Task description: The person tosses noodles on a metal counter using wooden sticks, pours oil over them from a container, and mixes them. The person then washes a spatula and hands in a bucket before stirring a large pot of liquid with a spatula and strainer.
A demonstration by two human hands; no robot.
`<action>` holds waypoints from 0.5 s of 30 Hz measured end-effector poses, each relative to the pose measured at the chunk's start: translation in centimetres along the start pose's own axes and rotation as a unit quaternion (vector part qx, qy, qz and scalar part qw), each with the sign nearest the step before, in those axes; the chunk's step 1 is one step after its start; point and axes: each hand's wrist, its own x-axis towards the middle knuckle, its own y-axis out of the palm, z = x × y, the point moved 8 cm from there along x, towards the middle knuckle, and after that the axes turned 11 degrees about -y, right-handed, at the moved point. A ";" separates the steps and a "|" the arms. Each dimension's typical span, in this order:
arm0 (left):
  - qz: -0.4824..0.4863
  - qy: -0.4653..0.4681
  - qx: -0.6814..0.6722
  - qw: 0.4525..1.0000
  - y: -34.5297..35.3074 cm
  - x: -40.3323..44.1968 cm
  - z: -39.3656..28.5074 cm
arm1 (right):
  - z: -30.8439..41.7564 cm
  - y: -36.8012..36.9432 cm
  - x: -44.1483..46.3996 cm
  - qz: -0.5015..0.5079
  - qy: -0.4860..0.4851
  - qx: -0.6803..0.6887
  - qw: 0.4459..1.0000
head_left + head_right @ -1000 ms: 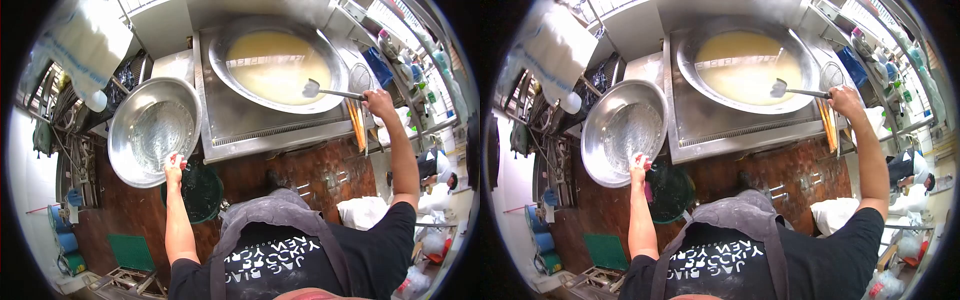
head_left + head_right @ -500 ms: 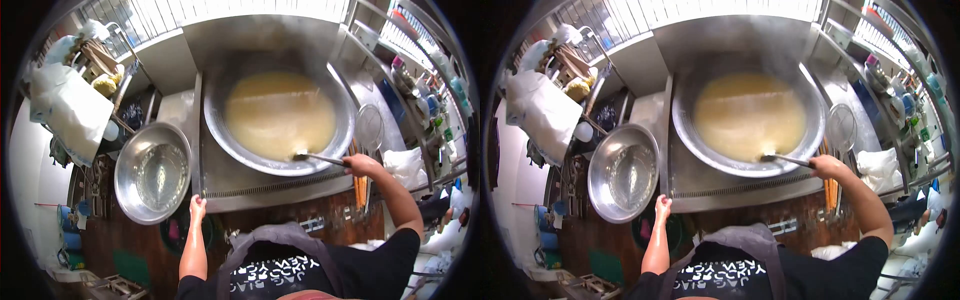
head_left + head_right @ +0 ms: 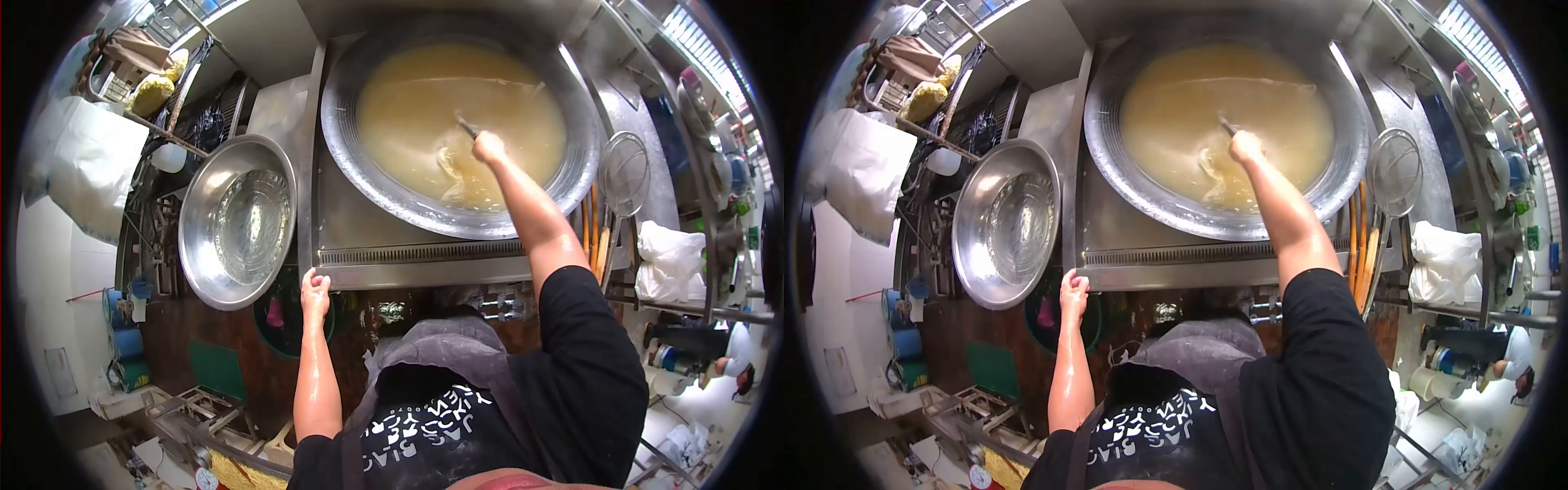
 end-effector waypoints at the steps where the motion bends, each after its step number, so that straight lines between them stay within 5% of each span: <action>1: -0.013 0.011 0.034 0.999 -0.2 -0.8 -1.6 | 0.4 -1.9 0.2 -0.002 0.016 0.053 0.998; 4: -0.005 0.038 0.115 0.993 -0.1 -0.7 -2.4 | -0.3 -5.7 -2.6 0.042 0.082 0.315 0.945; 10: 0.051 0.000 0.284 0.958 1.3 -0.9 -1.5 | -3.1 -12.8 -15.4 -0.011 0.049 0.394 0.918; 13: 0.033 0.069 0.369 0.926 2.4 -0.7 -0.2 | -5.1 -18.0 -22.2 -0.054 0.031 0.287 0.956; 15: 0.061 0.030 0.395 0.916 2.6 -0.4 0.3 | -3.9 -22.8 -27.7 -0.045 0.045 0.236 0.970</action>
